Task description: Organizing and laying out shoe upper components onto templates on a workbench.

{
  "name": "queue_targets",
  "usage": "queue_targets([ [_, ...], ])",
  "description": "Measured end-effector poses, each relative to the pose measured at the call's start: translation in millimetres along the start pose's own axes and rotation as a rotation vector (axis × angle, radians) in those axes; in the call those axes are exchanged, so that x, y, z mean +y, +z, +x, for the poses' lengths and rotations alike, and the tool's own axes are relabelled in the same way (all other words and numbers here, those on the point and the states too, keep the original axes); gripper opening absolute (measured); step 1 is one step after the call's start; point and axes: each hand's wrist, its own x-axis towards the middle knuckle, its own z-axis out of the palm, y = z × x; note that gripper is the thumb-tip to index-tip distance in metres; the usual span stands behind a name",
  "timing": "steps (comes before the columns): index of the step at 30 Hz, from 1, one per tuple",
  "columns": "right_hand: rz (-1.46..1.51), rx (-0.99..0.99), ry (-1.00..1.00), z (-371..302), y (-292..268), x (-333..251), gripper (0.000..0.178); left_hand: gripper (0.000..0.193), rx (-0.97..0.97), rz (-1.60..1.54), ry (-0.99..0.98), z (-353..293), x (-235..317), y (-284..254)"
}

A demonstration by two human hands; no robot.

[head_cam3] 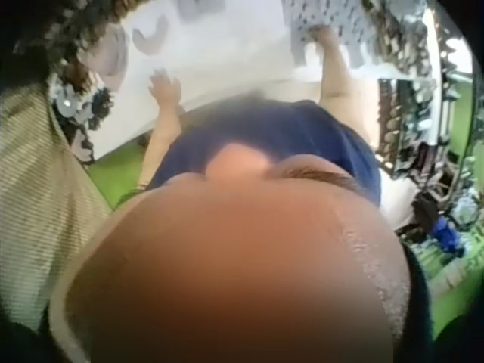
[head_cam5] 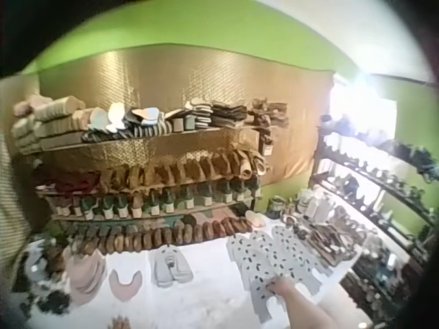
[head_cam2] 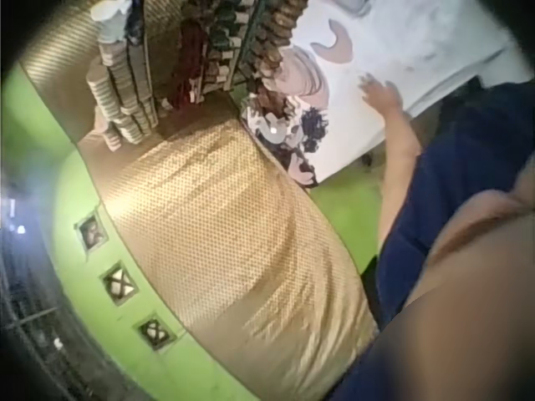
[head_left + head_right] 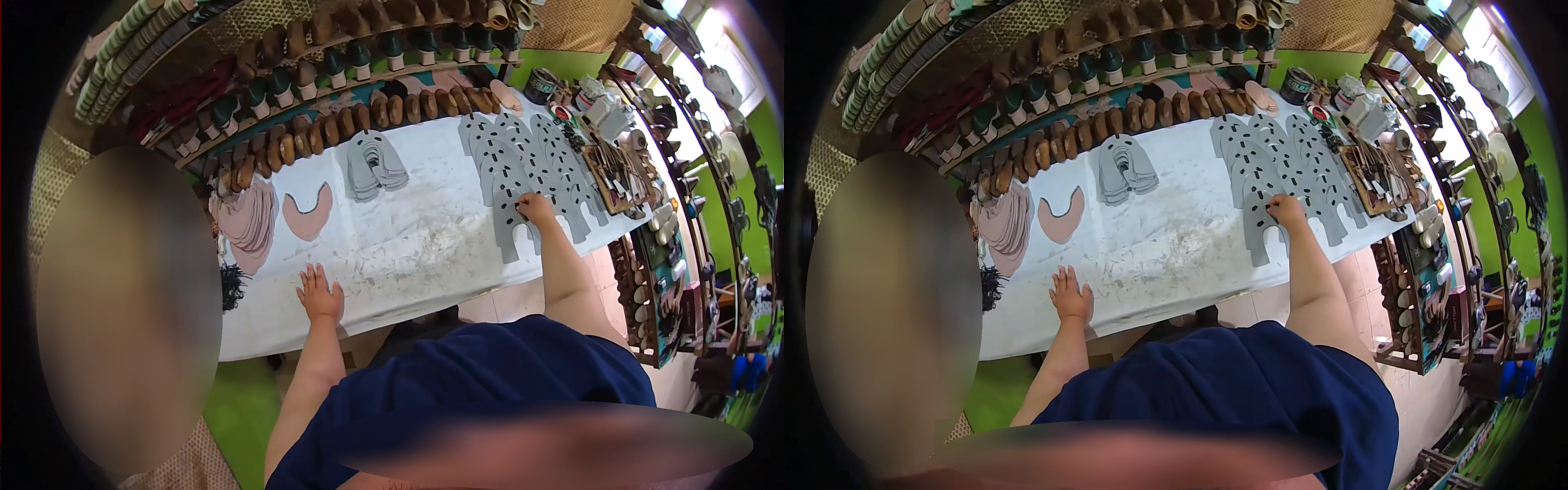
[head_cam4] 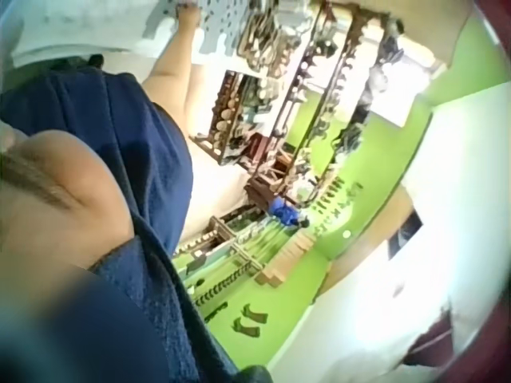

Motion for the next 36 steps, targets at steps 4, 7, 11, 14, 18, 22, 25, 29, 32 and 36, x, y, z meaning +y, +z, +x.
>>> queue_targets([
  [4, -0.539, 0.118, -0.084, 1, 13, -25, 0.028, 0.072, 0.017, -0.03, -0.006, 2, -6, 2],
  [7, -0.628, 0.051, -0.068, 19, 19, -19, 0.029, 0.073, 0.023, -0.056, 0.005, 6, -3, 2],
  [11, -0.656, 0.001, -0.207, 57, 12, -96, 0.029, 0.073, 0.001, -0.085, -0.006, 4, -9, 1],
  [14, -0.502, 0.03, -0.336, 103, 26, -163, 0.034, 0.072, -0.012, -0.08, -0.019, 1, -6, -7],
  [18, -0.265, 0.033, -0.545, 157, 67, -273, 0.037, 0.073, -0.015, -0.094, -0.018, 5, -3, -8],
  [22, -0.081, 0.001, -0.553, 193, 123, -356, 0.04, 0.073, -0.014, -0.081, -0.014, 9, -6, -6],
  [25, -0.129, -0.045, -0.46, 214, 151, -381, 0.041, 0.073, 0.01, -0.121, 0.03, 14, -4, -6],
  [29, -0.2, -0.011, -0.456, 219, 165, -384, 0.031, 0.073, -0.019, -0.112, 0.006, 16, -7, -4],
  [32, -0.07, 0.083, -0.537, 209, 163, -379, 0.019, 0.074, -0.031, -0.109, 0.002, 15, -7, -5],
  [36, 0.05, 0.112, -0.599, 181, 142, -370, 0.013, 0.073, -0.032, -0.109, -0.002, 14, -6, -5],
])
